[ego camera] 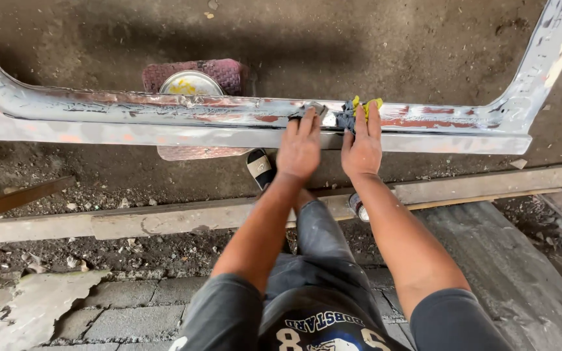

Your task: The person sands a white car door and a metal frame using a sanding block and a yellow sponge. They work on the door's handle area and edges, then move to the frame, sanding the vertical and horizontal sections.

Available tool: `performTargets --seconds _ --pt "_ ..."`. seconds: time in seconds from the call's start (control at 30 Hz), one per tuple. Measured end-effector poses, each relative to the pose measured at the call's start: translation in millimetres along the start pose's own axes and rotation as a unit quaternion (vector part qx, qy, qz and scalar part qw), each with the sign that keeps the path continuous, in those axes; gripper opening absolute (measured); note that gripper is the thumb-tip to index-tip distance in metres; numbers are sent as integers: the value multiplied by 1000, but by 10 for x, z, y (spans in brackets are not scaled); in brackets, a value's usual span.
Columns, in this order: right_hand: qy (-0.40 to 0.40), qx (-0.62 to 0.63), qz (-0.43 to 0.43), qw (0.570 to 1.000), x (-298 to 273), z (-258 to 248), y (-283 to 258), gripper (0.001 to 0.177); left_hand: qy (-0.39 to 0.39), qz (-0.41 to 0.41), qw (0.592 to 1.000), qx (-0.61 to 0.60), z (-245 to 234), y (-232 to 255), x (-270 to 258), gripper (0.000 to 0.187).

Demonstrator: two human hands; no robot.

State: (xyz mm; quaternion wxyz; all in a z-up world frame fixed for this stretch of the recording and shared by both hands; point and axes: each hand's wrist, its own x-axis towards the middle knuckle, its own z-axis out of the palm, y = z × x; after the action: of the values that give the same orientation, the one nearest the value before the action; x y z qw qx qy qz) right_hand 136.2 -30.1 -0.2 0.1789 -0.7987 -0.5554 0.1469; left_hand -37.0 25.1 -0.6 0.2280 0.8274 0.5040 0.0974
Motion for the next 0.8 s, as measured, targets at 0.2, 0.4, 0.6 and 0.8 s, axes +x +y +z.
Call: performTargets --seconds 0.2,0.4,0.6,0.8 --pt "15 -2 3 1000 15 68 -12 65 118 -17 989 83 -154 -628 -119 43" --pt "18 1 -4 1000 8 57 55 65 37 -13 999 -4 94 346 142 42" --pt "4 18 -13 1000 7 4 67 66 25 -35 998 53 -291 -325 -63 44" --pt "29 13 -28 999 14 40 91 66 86 -64 994 27 106 74 48 51"
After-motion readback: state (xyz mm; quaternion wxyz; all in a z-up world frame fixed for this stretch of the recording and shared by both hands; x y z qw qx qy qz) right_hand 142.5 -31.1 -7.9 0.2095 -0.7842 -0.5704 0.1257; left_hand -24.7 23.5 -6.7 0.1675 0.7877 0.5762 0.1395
